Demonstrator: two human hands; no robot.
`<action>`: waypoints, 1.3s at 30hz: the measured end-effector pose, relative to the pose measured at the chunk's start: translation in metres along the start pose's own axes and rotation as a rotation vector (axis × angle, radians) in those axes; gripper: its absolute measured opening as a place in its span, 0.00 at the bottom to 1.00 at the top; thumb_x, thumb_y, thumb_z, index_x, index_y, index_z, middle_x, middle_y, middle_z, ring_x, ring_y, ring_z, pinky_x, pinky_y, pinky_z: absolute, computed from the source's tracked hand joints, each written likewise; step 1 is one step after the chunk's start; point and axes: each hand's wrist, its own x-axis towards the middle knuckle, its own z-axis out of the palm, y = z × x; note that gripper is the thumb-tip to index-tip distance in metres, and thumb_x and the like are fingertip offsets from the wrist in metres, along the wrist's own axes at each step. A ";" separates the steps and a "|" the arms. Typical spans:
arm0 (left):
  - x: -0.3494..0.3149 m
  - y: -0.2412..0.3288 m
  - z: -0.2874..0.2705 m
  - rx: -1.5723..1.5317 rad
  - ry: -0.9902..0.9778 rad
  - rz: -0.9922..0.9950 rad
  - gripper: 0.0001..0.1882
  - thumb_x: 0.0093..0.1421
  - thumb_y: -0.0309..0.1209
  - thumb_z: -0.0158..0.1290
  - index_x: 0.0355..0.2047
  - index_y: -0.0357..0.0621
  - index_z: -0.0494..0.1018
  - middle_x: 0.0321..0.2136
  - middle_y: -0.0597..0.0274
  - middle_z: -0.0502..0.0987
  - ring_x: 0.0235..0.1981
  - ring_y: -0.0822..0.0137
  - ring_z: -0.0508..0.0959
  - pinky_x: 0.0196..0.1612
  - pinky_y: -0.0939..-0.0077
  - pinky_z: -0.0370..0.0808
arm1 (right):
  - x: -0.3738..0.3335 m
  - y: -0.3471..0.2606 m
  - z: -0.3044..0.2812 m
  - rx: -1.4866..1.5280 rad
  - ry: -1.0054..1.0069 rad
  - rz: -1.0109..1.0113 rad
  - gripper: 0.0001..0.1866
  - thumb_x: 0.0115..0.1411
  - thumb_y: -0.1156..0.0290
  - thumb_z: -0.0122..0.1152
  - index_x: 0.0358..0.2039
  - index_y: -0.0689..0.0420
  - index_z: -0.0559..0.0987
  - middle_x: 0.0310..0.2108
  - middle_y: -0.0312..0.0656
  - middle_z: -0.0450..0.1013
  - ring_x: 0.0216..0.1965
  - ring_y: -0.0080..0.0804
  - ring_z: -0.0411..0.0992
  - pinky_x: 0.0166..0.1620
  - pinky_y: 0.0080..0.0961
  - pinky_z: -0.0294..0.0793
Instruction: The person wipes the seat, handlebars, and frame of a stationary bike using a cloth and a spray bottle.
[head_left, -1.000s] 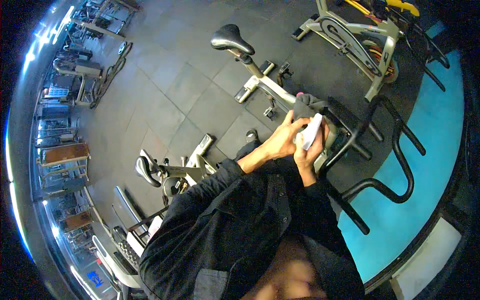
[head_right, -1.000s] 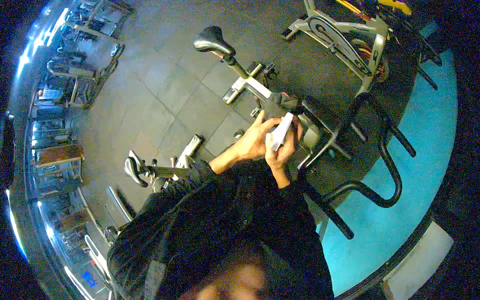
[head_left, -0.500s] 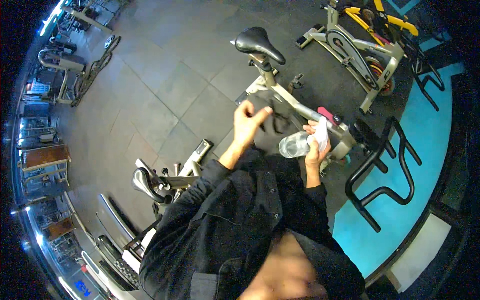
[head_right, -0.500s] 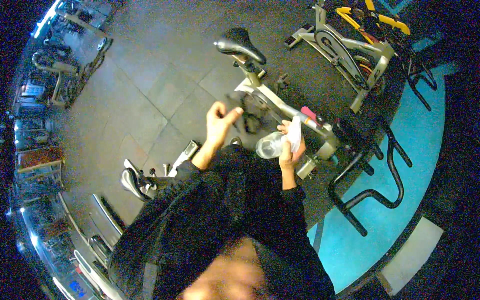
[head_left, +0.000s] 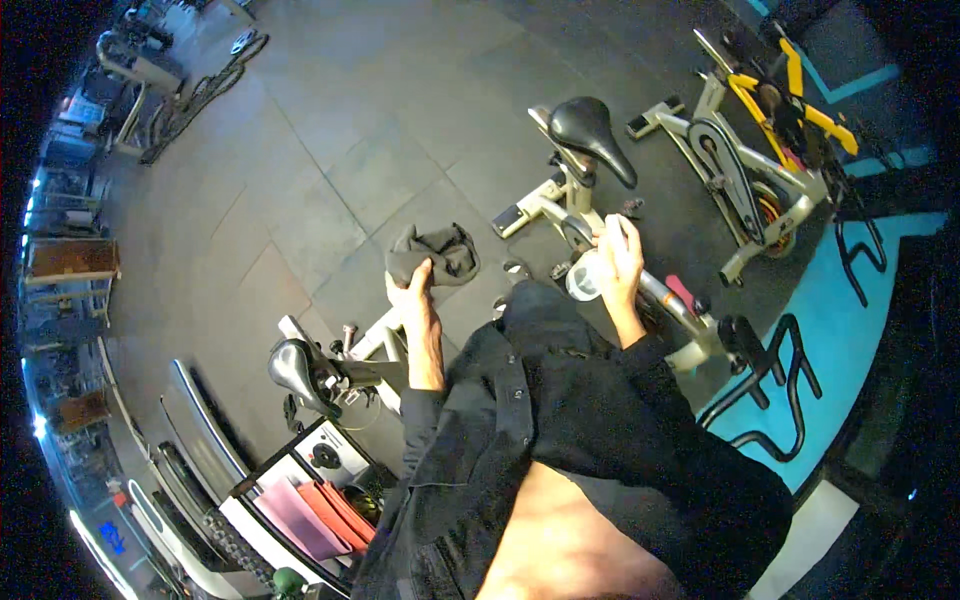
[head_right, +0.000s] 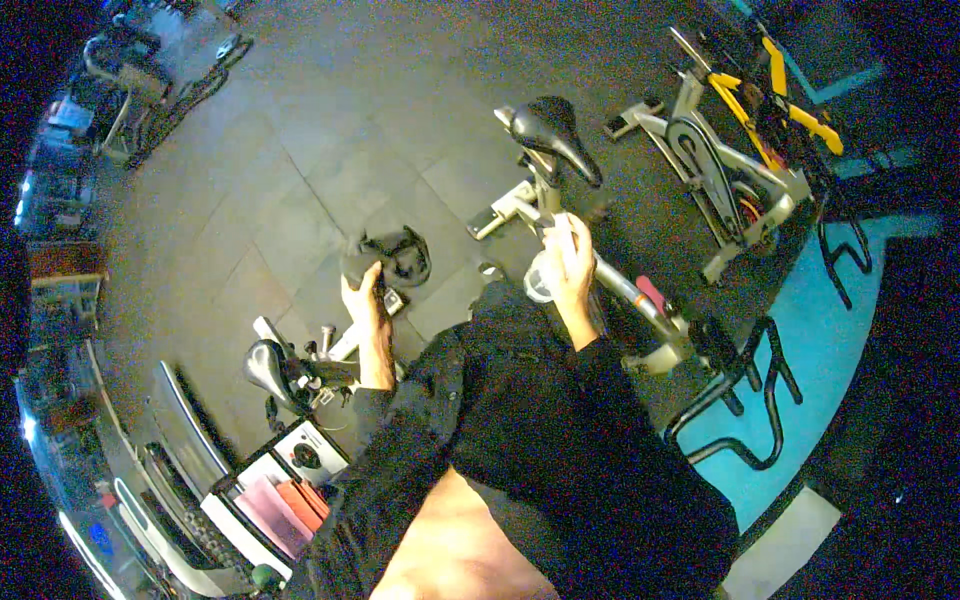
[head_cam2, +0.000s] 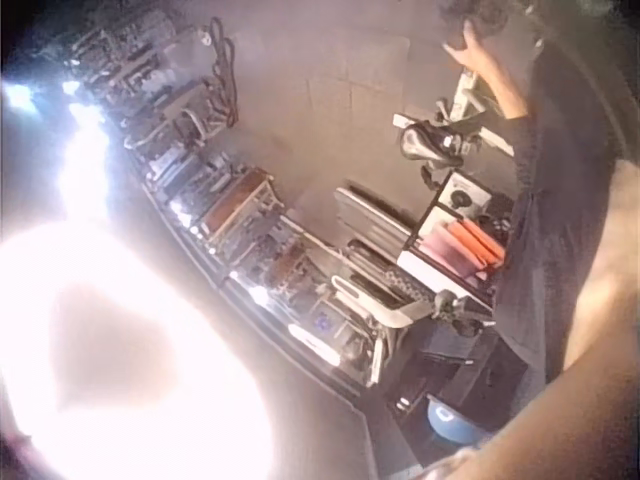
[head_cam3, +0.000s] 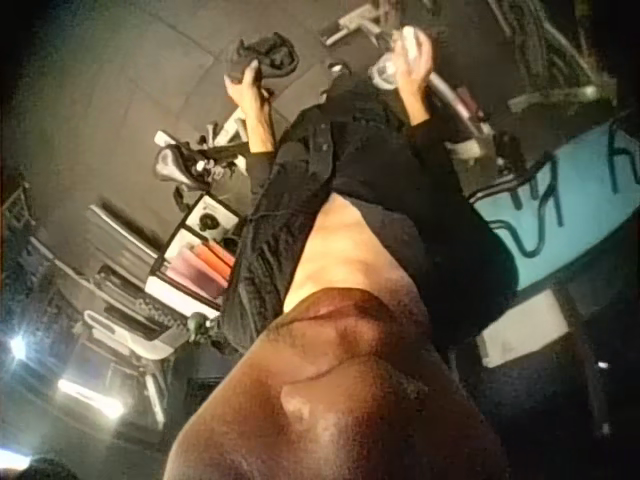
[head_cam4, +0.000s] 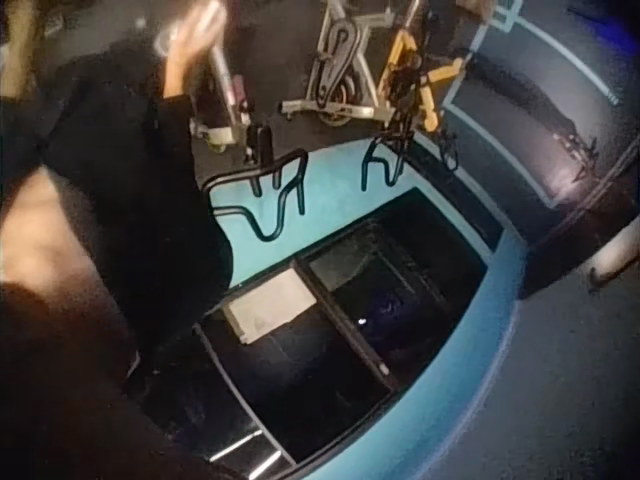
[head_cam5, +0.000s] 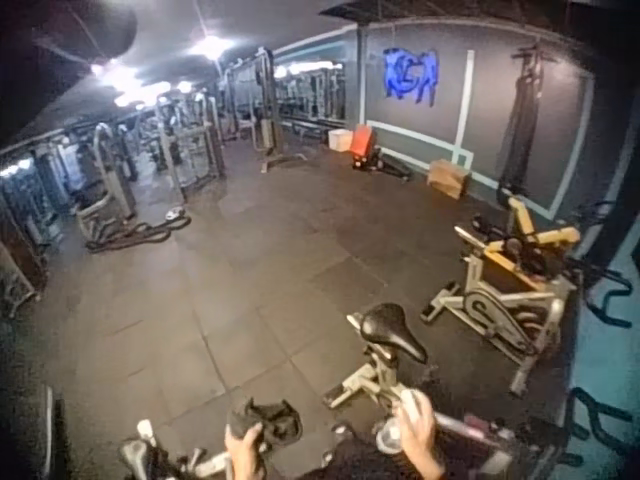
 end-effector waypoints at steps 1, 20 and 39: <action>0.006 -0.002 -0.005 0.005 0.042 0.017 0.23 0.52 0.22 0.61 0.49 0.38 0.71 0.42 0.59 0.77 0.42 0.66 0.75 0.48 0.71 0.72 | 0.011 0.001 0.010 -0.045 -0.014 -0.047 0.18 0.65 0.74 0.53 0.54 0.66 0.72 0.47 0.47 0.73 0.39 0.29 0.75 0.43 0.24 0.75; 0.180 -0.027 0.000 0.516 0.538 0.211 0.31 0.46 0.30 0.65 0.48 0.30 0.67 0.43 0.45 0.74 0.41 0.54 0.76 0.45 0.59 0.77 | 0.208 0.028 0.110 0.006 -0.029 -0.185 0.20 0.60 0.78 0.54 0.54 0.67 0.71 0.51 0.50 0.71 0.49 0.37 0.73 0.53 0.28 0.70; 0.470 0.025 0.271 0.449 -0.785 -0.555 0.49 0.55 0.37 0.62 0.68 0.45 0.43 0.61 0.49 0.61 0.58 0.52 0.66 0.60 0.51 0.65 | 0.252 0.041 0.203 -0.009 0.661 0.254 0.21 0.61 0.75 0.60 0.55 0.59 0.69 0.42 0.41 0.75 0.43 0.24 0.73 0.48 0.22 0.72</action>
